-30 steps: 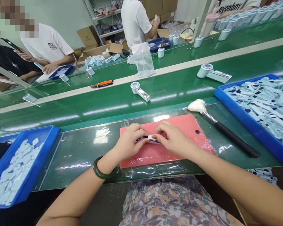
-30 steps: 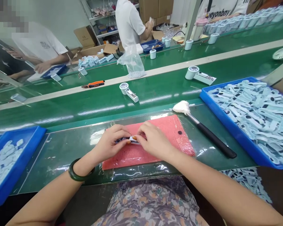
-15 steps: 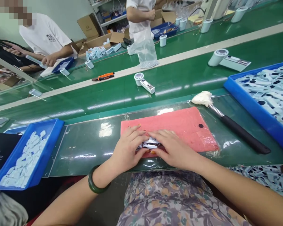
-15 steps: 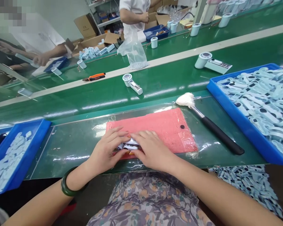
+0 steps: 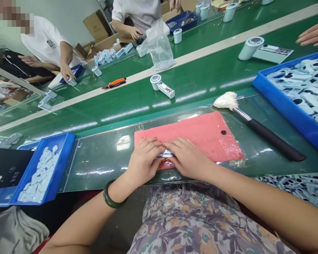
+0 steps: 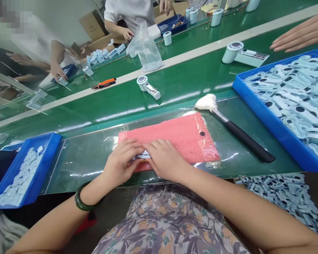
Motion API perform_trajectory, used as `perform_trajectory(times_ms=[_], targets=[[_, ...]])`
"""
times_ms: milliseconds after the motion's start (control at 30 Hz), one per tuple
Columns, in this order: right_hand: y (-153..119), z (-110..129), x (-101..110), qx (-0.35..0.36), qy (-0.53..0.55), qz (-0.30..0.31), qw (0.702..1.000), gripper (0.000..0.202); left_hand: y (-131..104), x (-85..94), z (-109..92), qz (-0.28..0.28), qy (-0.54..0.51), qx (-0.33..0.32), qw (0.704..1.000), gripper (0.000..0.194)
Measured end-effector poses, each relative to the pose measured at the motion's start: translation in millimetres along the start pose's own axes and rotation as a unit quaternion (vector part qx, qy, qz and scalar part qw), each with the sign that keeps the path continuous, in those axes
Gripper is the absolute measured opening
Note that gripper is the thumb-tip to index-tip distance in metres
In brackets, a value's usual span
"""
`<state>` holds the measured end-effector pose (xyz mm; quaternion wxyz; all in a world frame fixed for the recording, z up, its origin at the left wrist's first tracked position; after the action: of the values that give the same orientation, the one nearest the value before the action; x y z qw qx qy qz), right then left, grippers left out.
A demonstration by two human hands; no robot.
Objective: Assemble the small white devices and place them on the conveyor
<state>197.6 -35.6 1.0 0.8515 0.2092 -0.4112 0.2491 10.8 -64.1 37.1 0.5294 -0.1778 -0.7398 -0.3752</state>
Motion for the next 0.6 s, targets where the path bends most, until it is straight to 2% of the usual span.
perform_trajectory(times_ms=[100,300,467,600], targets=[[2,1,1,-0.008,-0.023,-0.001,1.0,0.025,2,0.9,2,-0.002,-0.012,-0.002,1.0,0.02],[4,-6,10,-0.026,0.092,0.051,0.994,0.031,8,8.0,3,0.026,-0.058,0.021,0.998,0.022],[0,-4,9,-0.027,0.092,0.037,0.995,0.033,6,8.8,-1,0.033,-0.083,0.042,0.995,0.02],[1,-1,6,-0.029,0.084,0.034,0.995,0.03,6,4.1,-1,0.015,-0.074,0.062,0.995,0.014]])
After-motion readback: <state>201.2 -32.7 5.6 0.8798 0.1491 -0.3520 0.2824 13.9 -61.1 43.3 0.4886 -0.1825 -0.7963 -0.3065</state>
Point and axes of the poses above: each hand's wrist, its own y-axis towards the middle knuckle, its own x-axis out of the back of the hand, z = x × y, the point moved 2 cm from there along y, towards the middle knuckle, and after that the axes turned 10 degrees about -x, right-handed, at the moved point
